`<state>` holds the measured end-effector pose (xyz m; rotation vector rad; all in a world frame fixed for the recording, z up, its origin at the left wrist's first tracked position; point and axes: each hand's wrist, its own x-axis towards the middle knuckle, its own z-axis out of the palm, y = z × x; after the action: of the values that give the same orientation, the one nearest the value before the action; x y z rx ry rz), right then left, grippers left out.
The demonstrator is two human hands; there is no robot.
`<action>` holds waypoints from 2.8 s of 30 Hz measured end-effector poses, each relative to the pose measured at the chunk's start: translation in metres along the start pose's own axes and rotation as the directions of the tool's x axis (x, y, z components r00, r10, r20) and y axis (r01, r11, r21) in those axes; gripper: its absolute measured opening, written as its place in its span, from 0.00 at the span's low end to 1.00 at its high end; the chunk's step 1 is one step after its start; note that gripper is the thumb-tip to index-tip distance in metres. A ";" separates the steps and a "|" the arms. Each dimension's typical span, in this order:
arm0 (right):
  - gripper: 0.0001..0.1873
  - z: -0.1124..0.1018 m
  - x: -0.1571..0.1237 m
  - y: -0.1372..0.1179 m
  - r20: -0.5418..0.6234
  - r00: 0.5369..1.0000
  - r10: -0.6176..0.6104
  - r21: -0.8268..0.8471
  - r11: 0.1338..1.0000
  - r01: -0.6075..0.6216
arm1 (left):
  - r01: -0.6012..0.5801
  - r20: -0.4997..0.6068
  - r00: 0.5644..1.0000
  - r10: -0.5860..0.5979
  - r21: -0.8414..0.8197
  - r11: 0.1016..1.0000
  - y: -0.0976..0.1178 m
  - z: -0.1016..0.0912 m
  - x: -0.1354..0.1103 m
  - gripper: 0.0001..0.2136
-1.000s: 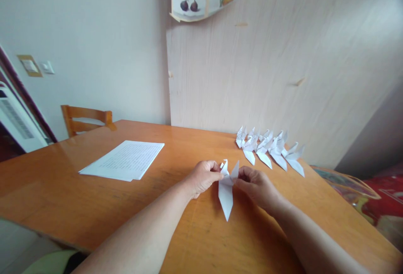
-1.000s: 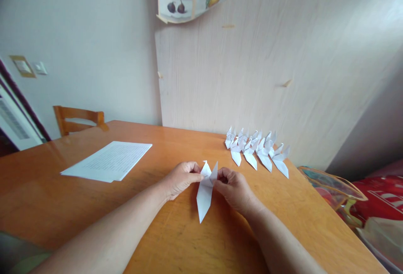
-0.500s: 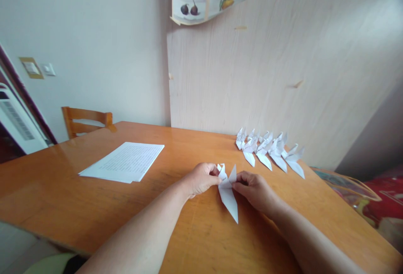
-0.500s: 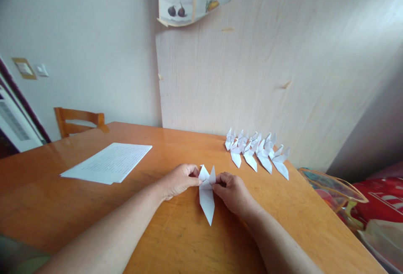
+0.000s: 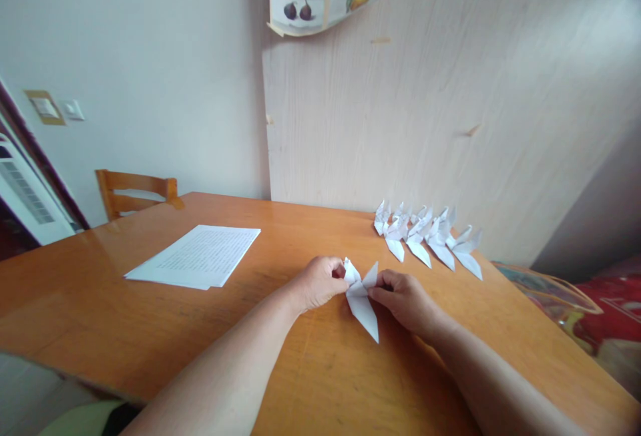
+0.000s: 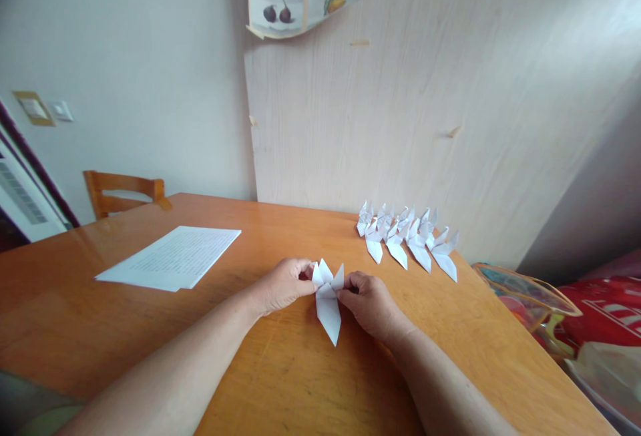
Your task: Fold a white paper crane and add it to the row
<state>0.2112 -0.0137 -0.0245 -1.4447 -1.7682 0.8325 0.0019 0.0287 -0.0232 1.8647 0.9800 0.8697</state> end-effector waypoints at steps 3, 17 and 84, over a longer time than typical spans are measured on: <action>0.08 0.000 -0.001 0.000 0.009 1.000 0.017 0.006 1.000 -0.017 | 0.009 0.000 1.000 -0.009 -0.010 1.000 0.000 0.000 -0.001 0.05; 0.05 0.000 0.000 0.001 0.060 0.998 -0.015 0.082 0.997 0.010 | 0.046 -0.003 0.999 -0.047 -0.145 0.988 0.000 0.002 -0.003 0.04; 0.18 0.010 -0.005 -0.003 -0.238 0.953 0.187 0.077 0.982 -0.174 | 0.152 -0.076 0.981 -0.179 -0.278 0.949 0.015 0.012 -0.005 0.03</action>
<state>0.2020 -0.0192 -0.0284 -1.6155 -1.4360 0.7521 0.0141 0.0149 -0.0155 1.4975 1.0085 0.9510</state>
